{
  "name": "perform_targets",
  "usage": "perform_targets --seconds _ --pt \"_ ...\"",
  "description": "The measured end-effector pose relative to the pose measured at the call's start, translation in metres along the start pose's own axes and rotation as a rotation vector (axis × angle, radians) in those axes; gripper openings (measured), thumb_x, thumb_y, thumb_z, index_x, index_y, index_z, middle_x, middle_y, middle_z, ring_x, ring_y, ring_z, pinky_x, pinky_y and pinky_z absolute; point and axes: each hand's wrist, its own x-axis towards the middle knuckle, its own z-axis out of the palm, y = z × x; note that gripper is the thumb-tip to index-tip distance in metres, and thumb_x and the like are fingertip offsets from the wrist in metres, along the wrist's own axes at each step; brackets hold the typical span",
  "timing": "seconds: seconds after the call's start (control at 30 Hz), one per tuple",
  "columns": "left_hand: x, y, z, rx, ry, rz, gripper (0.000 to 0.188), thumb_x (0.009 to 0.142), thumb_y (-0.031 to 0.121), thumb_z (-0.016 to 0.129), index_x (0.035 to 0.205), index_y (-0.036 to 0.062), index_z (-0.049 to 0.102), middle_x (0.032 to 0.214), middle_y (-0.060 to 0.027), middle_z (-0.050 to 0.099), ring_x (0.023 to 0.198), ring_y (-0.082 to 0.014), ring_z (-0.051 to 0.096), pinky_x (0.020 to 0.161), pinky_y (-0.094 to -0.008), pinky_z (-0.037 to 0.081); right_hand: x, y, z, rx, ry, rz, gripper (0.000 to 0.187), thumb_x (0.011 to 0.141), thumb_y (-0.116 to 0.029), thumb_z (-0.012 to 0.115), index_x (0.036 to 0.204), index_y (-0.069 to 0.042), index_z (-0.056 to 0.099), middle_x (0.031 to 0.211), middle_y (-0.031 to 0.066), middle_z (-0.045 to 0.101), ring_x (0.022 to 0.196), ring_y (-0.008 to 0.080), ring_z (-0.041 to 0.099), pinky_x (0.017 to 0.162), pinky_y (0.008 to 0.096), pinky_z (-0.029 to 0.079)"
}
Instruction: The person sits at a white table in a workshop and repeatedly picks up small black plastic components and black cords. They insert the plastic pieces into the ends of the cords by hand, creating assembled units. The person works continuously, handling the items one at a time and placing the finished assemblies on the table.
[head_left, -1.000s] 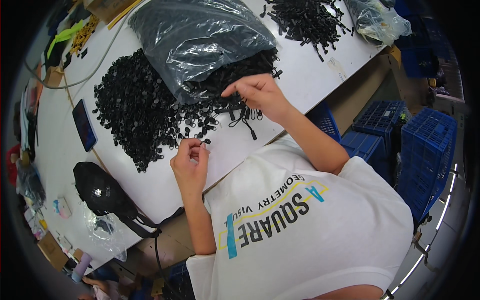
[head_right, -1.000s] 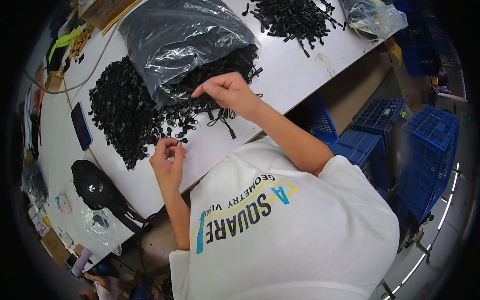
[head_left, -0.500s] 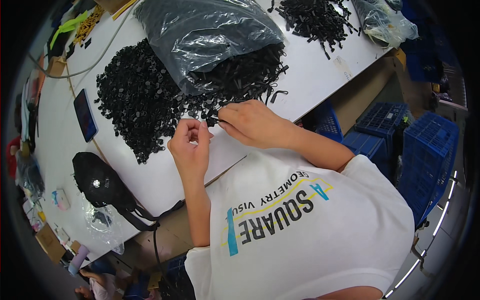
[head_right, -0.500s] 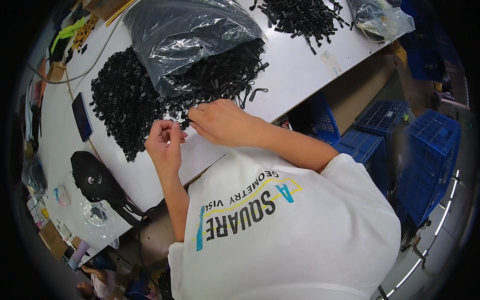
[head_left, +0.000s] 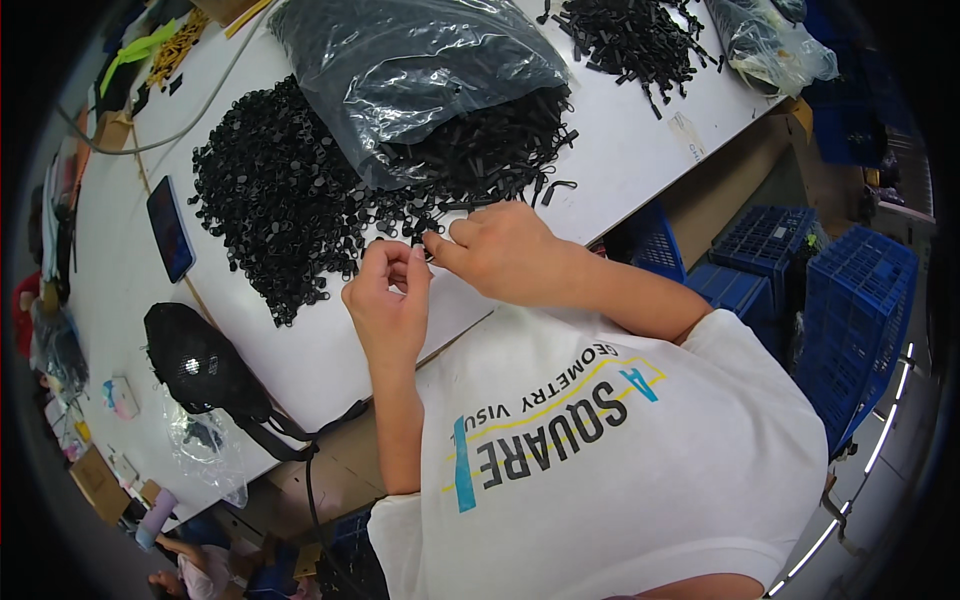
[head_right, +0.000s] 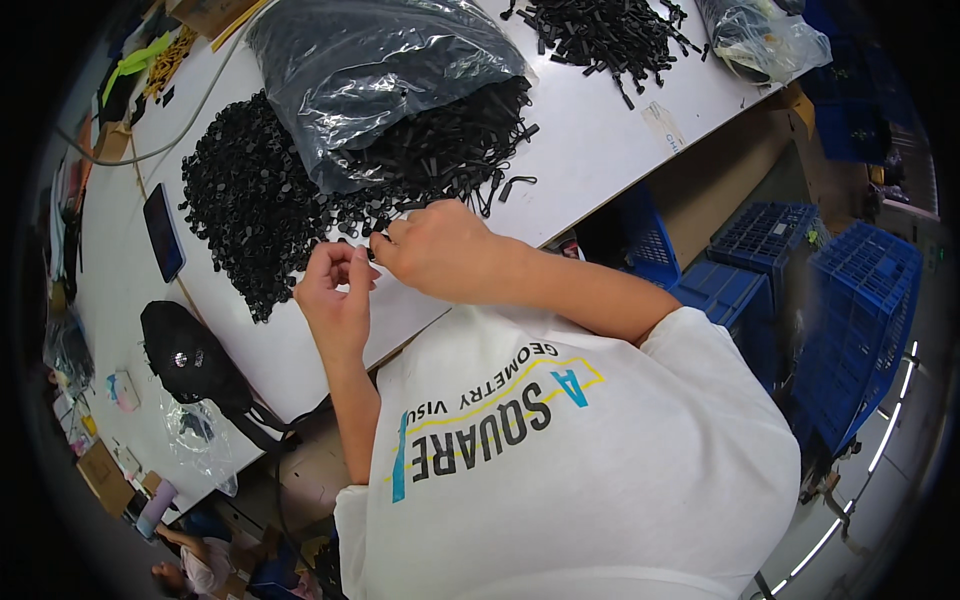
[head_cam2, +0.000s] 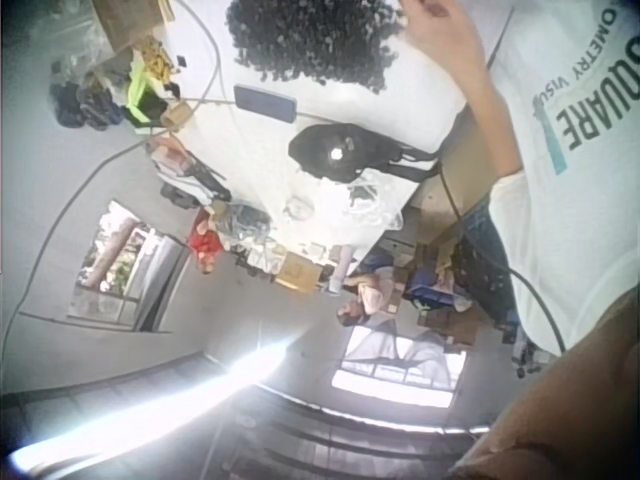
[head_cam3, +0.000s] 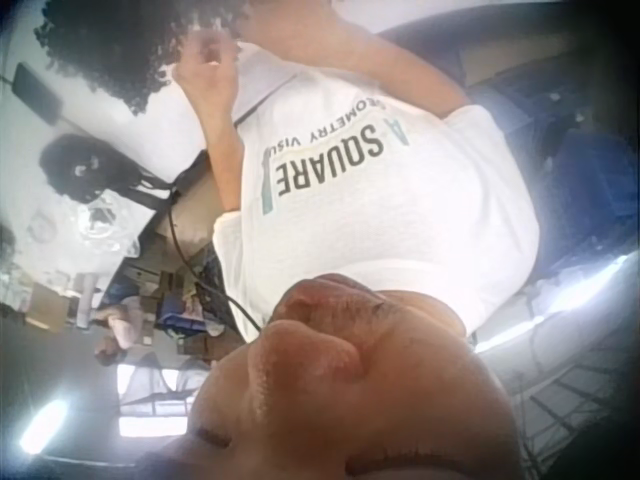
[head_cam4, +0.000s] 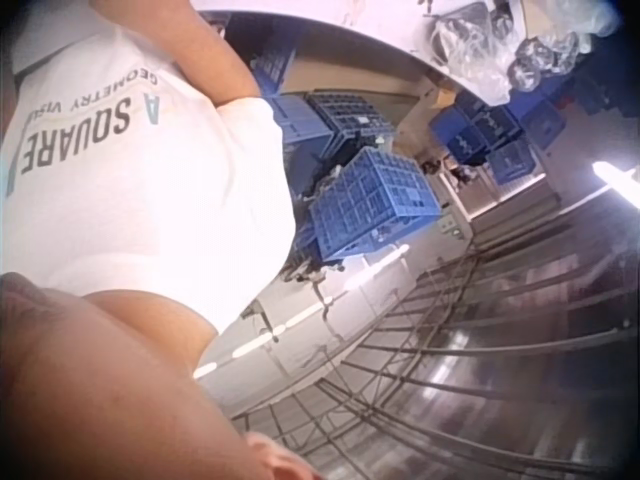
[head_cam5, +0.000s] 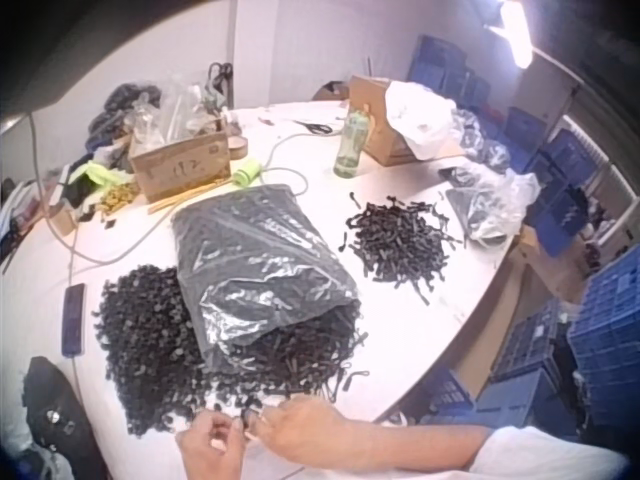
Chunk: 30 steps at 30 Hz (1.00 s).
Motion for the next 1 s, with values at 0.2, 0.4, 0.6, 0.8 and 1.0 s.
perform_targets --seconds 0.2,0.4,0.6,0.8,1.0 --pt "-0.009 0.006 0.003 0.143 0.000 0.019 0.013 0.084 0.005 0.062 0.075 -0.0005 0.054 0.057 -0.0052 0.058 0.050 -0.0092 0.054 0.047 -0.0225 0.041 -0.001 -0.005 -0.005 -0.053 -0.097 -0.113 0.022 0.070 -0.013 0.061 0.088 0.000 0.063 0.064 0.0014 0.054 0.055 0.0161 0.057 0.047 0.0293 0.044" --pt "-0.009 0.004 -0.002 -0.027 -0.027 -0.035 0.014 0.085 0.003 0.060 0.074 -0.0010 0.053 0.056 -0.0050 0.057 0.048 -0.0083 0.052 0.046 -0.0228 0.040 -0.003 -0.006 -0.005 -0.038 -0.100 -0.082 0.017 0.069 -0.013 0.060 0.082 -0.001 0.061 0.065 0.0022 0.056 0.056 0.0170 0.058 0.048 0.0298 0.044" --pt "-0.011 0.009 -0.006 0.080 -0.087 0.058 0.015 0.086 0.005 0.059 0.074 -0.0016 0.052 0.054 -0.0048 0.054 0.047 -0.0089 0.049 0.045 -0.0247 0.038 0.000 -0.008 0.000 0.083 -0.095 -0.119 0.014 0.069 -0.017 0.059 0.070 -0.003 0.059 0.062 0.0040 0.056 0.057 0.0208 0.059 0.048 0.0338 0.047" --pt "-0.018 -0.008 -0.004 -0.091 0.031 -0.100 0.018 0.091 0.010 0.056 0.078 -0.0012 0.051 0.058 -0.0042 0.050 0.047 -0.0077 0.045 0.044 -0.0222 0.034 0.001 -0.007 0.013 0.075 -0.010 -0.112 0.013 0.068 -0.018 0.059 0.068 -0.005 0.055 0.065 0.0047 0.054 0.055 0.0209 0.057 0.046 0.0346 0.045" --pt "-0.015 -0.001 0.008 -0.177 0.047 -0.049 0.027 0.097 0.025 0.046 0.086 0.0017 0.051 0.062 -0.0018 0.049 0.046 -0.0062 0.040 0.044 -0.0196 0.029 0.001 -0.003 0.014 0.182 0.230 -0.052 0.012 0.078 -0.018 0.056 0.075 -0.006 0.056 0.067 0.0040 0.057 0.061 0.0212 0.059 0.051 0.0340 0.047"
